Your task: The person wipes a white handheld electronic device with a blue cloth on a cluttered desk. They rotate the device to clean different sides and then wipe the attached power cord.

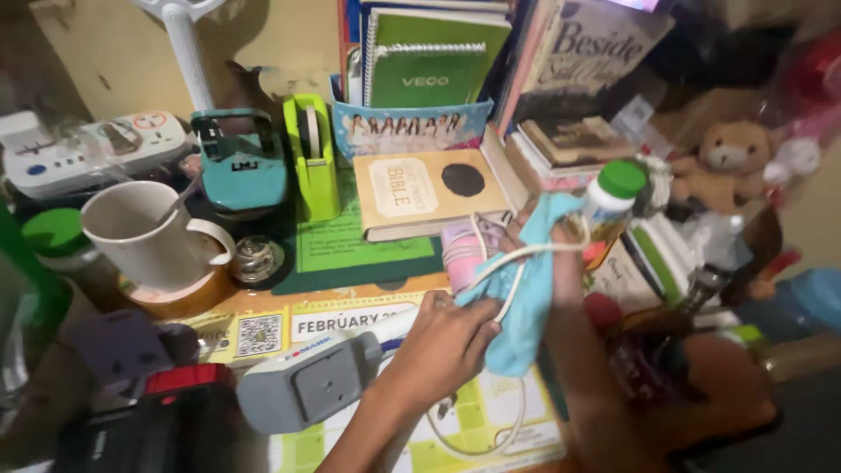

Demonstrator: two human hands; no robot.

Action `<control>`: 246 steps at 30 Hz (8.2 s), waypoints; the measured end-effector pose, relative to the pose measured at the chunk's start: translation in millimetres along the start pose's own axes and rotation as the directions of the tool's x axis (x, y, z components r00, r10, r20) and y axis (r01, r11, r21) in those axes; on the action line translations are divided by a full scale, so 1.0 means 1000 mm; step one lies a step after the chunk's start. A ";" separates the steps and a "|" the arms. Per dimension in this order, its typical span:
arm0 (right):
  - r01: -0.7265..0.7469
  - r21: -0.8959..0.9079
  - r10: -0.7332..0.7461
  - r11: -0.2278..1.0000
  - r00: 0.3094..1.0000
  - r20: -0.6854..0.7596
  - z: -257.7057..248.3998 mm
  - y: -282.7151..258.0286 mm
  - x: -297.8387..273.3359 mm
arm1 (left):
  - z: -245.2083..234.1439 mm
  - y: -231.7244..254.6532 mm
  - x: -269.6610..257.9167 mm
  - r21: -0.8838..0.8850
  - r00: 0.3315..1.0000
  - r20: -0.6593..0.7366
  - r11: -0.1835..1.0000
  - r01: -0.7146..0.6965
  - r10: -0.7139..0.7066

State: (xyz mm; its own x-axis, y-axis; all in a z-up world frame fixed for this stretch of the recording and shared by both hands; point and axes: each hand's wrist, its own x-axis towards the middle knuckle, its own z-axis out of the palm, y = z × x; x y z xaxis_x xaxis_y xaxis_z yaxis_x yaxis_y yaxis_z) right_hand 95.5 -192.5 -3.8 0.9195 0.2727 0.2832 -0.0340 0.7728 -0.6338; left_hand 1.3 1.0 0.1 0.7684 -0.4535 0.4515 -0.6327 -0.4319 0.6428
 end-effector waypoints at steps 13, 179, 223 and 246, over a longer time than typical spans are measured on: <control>-0.010 -0.642 -0.136 0.767 0.975 -0.178 0.025 0.030 -0.011 | 0.011 0.009 -0.002 -0.440 0.941 -0.054 0.854 0.277 -0.333; 0.170 -0.728 -0.418 0.664 0.892 -0.173 0.073 0.007 -0.038 | -0.019 0.000 0.003 -0.121 0.946 0.023 0.938 0.324 -0.324; 0.097 -0.341 -0.152 0.935 0.979 -0.138 0.024 0.024 -0.020 | -0.008 0.012 0.001 -0.101 0.953 -0.142 0.962 0.253 -0.266; -0.211 -0.165 0.184 0.963 0.969 -0.167 0.046 0.016 -0.029 | -0.026 0.009 -0.001 -0.127 0.915 -0.179 0.931 0.343 -0.362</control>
